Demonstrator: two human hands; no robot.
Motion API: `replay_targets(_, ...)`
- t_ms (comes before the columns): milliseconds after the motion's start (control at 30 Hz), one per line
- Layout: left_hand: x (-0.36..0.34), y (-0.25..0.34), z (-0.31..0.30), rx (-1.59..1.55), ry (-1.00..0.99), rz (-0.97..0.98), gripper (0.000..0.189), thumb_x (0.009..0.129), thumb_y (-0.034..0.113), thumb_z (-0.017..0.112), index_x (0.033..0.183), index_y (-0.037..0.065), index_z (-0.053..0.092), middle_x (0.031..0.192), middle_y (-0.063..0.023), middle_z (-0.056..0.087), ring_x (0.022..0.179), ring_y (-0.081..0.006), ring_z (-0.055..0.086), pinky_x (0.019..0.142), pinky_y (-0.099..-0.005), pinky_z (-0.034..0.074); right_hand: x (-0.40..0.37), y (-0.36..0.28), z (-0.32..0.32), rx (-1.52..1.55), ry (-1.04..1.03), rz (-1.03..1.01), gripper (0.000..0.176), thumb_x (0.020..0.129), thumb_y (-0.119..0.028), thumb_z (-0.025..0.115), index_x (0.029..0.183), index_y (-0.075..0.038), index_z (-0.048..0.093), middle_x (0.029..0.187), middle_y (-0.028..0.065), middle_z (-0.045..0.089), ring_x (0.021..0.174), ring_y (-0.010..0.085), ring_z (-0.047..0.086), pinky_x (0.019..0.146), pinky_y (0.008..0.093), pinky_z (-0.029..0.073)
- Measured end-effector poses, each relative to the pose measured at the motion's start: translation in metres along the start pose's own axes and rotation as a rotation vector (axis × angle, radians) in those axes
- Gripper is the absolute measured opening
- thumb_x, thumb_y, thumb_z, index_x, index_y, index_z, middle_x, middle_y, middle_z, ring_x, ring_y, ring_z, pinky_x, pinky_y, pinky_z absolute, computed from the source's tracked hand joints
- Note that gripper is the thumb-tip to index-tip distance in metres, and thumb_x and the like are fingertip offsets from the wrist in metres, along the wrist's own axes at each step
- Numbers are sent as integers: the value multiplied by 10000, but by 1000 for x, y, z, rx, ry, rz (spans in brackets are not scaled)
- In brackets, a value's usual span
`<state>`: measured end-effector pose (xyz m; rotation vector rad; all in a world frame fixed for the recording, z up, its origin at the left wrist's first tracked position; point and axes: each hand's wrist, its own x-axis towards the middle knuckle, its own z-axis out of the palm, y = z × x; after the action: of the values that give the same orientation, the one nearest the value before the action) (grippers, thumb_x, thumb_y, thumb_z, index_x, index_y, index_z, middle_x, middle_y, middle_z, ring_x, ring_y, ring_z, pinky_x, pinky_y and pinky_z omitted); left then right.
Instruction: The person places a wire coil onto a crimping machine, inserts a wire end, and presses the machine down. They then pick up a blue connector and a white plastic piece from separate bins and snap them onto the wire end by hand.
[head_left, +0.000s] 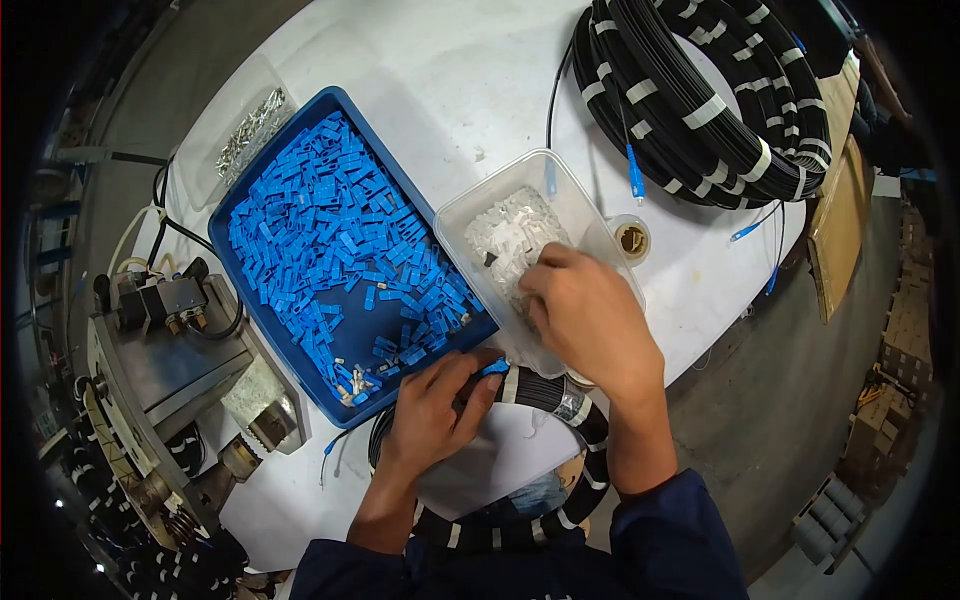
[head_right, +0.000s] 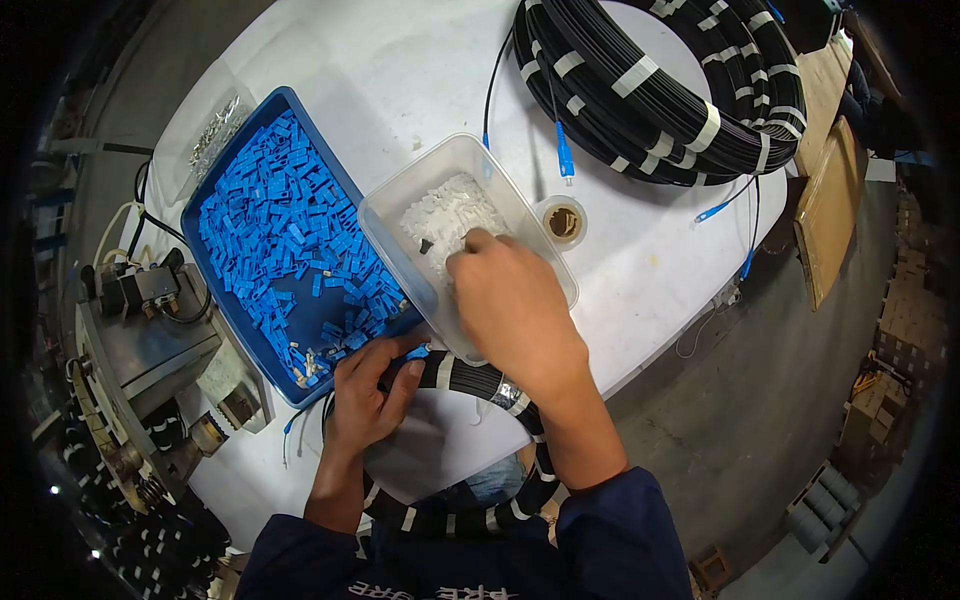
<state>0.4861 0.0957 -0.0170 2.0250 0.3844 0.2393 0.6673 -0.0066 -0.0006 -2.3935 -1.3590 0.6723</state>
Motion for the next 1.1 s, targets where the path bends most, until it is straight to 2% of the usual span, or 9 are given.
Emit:
replay_targets(67,0,0,0,-8,11,9,192,885,67,687,1062,-3,660,773,-94,625,536,-169,593,495,-291,477,4,1,1,61,276,-20,135,794,-53,644,920,-11,669,934,157,637,895,369,638,784,442,519)
replay_targets(200,-2,-3,2,-9,19,9,193,878,57,692,1057,-5,658,784,-98,632,541,-165,597,497,-284,478,9,5,14,39,259,-92,120,769,-31,641,883,-21,680,921,134,654,905,355,637,795,434,518)
replay_targets(300,-3,-1,2,-24,43,21,189,877,54,692,1053,-7,658,789,-100,635,538,-162,595,495,-280,475,5,5,11,-40,81,-71,149,746,-28,651,889,-29,692,904,122,658,904,349,637,797,435,520)
replay_targets(367,-2,5,1,-69,20,-101,175,881,61,660,1029,-31,669,790,-133,635,637,-226,598,597,-303,466,3,8,7,-49,-22,-25,159,737,-34,663,893,-39,693,919,112,656,909,343,636,801,431,520)
replay_targets(467,-3,-3,4,-20,50,12,187,877,49,690,1051,-12,658,796,-119,637,587,-193,615,536,-292,492,0,9,5,-50,37,-44,155,731,-47,677,885,-50,697,915,103,657,922,333,638,805,430,521)
replay_targets(600,-4,-5,6,-4,80,51,184,877,49,691,1047,-12,659,802,-127,639,611,-210,614,556,-304,491,0,3,12,2,164,-42,141,725,-44,681,864,-55,697,918,102,657,924,328,639,802,428,522)
replay_targets(767,-5,-3,4,-42,87,11,171,871,44,684,1031,-11,660,808,-121,644,609,-211,595,552,-299,470,2,3,12,43,135,-65,137,780,-49,583,832,-5,702,896,144,664,895,334,662,774,434,549)
replay_targets(867,-8,0,5,-73,61,-105,159,871,41,676,1021,-9,659,810,-117,646,619,-209,600,565,-297,473,2,5,13,15,83,-46,152,785,-44,581,867,-3,702,908,152,665,888,342,664,775,446,548)
replay_targets(1100,-6,5,4,-6,67,-90,140,878,49,669,1005,-10,656,813,-123,656,646,-219,623,590,-305,486,5,5,19,86,199,-45,164,755,-21,634,914,-17,677,900,148,660,855,374,652,755,470,519)
